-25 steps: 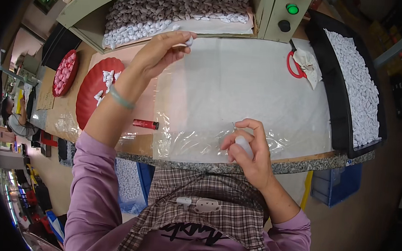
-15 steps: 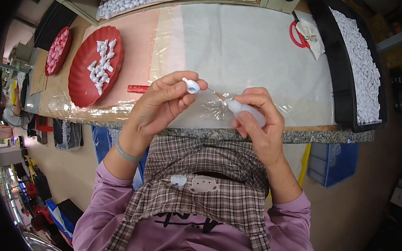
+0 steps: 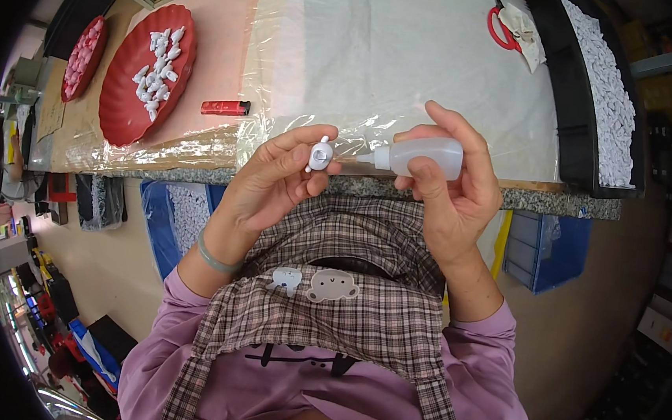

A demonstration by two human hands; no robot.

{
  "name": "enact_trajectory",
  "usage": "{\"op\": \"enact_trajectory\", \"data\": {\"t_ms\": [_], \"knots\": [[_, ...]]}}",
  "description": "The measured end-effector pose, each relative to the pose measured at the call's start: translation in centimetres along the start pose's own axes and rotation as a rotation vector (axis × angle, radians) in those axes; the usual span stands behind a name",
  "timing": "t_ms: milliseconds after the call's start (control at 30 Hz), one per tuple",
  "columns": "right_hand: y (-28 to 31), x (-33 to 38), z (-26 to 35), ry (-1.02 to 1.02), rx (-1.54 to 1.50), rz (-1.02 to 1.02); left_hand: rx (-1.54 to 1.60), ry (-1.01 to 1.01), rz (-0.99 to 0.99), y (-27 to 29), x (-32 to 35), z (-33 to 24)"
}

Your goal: The person assembles small plastic figurine pieces by applying glue with a dispenser bottle and joining the components together by hand.

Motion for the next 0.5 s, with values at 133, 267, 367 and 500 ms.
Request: {"op": "enact_trajectory", "data": {"t_ms": [133, 267, 367, 500], "knots": [[-0.25, 0.37, 0.47, 0.085, 0.145, 0.003, -0.022, 0.003, -0.025, 0.03, 0.14, 0.19], [-0.18, 0.45, 0.51, 0.127, 0.209, 0.040, -0.031, 0.006, -0.043, 0.12, 0.21, 0.19], [-0.14, 0.49, 0.51, 0.154, 0.248, 0.064, -0.049, 0.005, -0.058, 0.22, 0.23, 0.27], [-0.12, 0.48, 0.46, 0.158, 0.264, 0.092, -0.038, 0.017, -0.061, 0.27, 0.22, 0.28]]}}
Point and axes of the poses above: each hand's wrist, its own x-axis away from the middle knuckle, its own y-axis out of the back of the hand, z = x × y, the point moved 2 cm from there along -x, towards the middle knuckle, and after that the axes turned 6 degrees about z, right-handed, at the moved point
